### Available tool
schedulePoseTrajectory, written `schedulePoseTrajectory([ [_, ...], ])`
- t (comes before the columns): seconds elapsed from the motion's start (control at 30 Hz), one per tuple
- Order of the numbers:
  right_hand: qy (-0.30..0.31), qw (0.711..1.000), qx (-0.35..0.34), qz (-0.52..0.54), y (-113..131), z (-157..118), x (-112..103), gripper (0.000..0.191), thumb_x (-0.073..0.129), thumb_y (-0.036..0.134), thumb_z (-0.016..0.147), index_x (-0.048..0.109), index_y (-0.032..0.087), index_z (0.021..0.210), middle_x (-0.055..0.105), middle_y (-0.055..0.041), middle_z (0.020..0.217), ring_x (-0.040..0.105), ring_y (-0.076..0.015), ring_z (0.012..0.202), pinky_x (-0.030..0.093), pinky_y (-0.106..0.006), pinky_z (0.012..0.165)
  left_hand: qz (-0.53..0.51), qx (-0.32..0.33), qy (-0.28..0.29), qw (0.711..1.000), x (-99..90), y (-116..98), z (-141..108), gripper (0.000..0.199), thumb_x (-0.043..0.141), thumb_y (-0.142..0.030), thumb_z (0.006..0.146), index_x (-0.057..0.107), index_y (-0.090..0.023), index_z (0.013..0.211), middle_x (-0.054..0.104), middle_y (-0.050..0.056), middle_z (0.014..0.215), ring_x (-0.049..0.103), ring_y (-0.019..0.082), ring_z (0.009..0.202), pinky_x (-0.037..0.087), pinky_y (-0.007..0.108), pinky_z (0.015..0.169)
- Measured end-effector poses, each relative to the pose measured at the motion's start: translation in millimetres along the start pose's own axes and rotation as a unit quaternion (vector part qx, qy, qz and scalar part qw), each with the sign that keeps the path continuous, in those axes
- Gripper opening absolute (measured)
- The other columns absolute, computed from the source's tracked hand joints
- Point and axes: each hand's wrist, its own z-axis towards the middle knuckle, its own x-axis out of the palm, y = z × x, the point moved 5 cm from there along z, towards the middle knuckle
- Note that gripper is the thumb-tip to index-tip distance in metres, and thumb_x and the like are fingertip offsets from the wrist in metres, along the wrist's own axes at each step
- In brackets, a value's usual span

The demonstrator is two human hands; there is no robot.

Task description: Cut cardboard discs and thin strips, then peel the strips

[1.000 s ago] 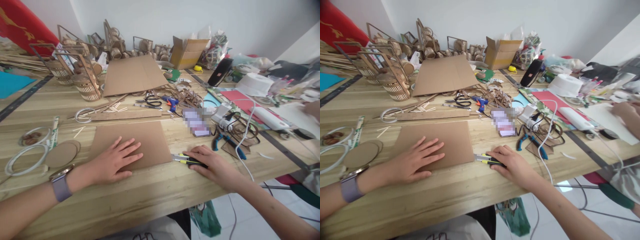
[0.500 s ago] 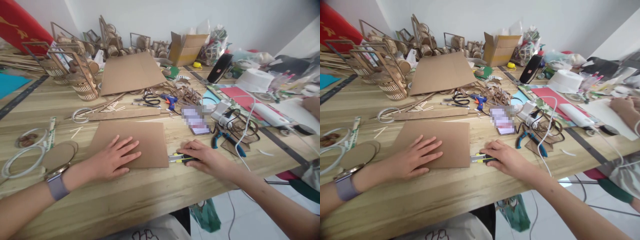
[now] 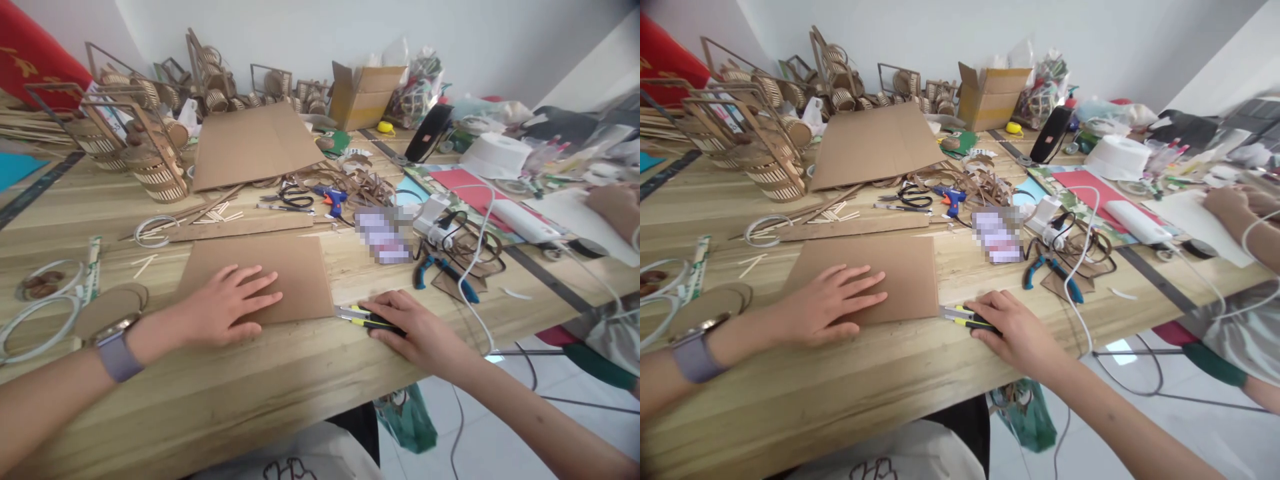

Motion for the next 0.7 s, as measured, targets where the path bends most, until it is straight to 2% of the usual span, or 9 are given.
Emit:
schedulePoseTrajectory([
  [0.07,-0.004,1.000,0.004,-0.005,1,0,0,0.037,0.055,0.032,0.095,0.065,0.023,0.129,0.066,-0.0135,0.114,0.060,-0.0298,0.107,0.054,-0.048,0.093,-0.021,0.004,0.004,1.000,-4.7,15,5,0.047,0.031,-0.051,0.104,0.045,-0.039,0.147,0.040,0.001,0.158,0.042,0.031,0.138,0.031,0.051,0.113],
  [0.1,-0.006,1.000,0.007,-0.008,2,0,0,0.037,0.055,0.032,0.094,0.065,0.024,0.129,0.066,-0.0131,0.114,0.061,-0.0295,0.106,0.054,-0.048,0.092,-0.025,-0.006,0.002,1.000,-6.0,23,7,0.046,0.030,-0.049,0.104,0.047,-0.039,0.146,0.041,0.001,0.158,0.043,0.031,0.137,0.031,0.051,0.113],
  [0.23,-0.013,1.000,0.018,-0.019,9,-2,2,0.038,0.055,0.030,0.093,0.064,0.024,0.129,0.066,-0.0128,0.114,0.062,-0.0291,0.106,0.055,-0.048,0.093,-0.016,-0.044,0.017,0.999,-1.4,41,12,0.048,0.030,-0.053,0.104,0.039,-0.041,0.150,0.030,0.002,0.163,0.022,0.040,0.148,0.011,0.070,0.114],
  [0.3,-0.020,0.999,0.030,-0.020,13,-6,5,0.037,0.055,0.031,0.093,0.064,0.023,0.128,0.066,-0.0128,0.112,0.063,-0.0290,0.105,0.056,-0.047,0.091,-0.020,-0.064,0.034,0.997,2.4,42,13,0.049,0.029,-0.053,0.104,0.034,-0.042,0.152,0.025,0.002,0.165,0.013,0.040,0.151,0.007,0.073,0.112],
  [0.43,-0.050,0.997,0.054,-0.021,21,-20,13,0.037,0.052,0.033,0.095,0.065,0.021,0.128,0.066,-0.0128,0.107,0.064,-0.0277,0.101,0.058,-0.044,0.086,-0.024,-0.089,0.052,0.994,4.5,38,13,0.049,0.029,-0.053,0.104,0.031,-0.045,0.152,0.022,0.001,0.166,0.009,0.042,0.151,0.003,0.077,0.109],
  [0.57,-0.082,0.994,0.070,-0.022,25,-30,16,0.036,0.052,0.034,0.096,0.064,0.024,0.128,0.065,-0.0116,0.105,0.064,-0.0270,0.101,0.059,-0.041,0.086,-0.015,-0.096,0.045,0.994,3.7,38,13,0.048,0.030,-0.052,0.104,0.031,-0.046,0.152,0.022,0.001,0.166,0.010,0.042,0.150,0.004,0.076,0.109],
  [0.7,-0.069,0.994,0.082,-0.012,24,-28,16,0.035,0.052,0.034,0.095,0.065,0.022,0.126,0.065,-0.0122,0.107,0.064,-0.0277,0.104,0.058,-0.043,0.089,0.018,-0.115,0.031,0.993,0.8,46,19,0.055,0.035,-0.062,0.099,0.036,-0.043,0.151,0.026,0.010,0.164,0.026,0.042,0.144,0.021,0.069,0.108],
])
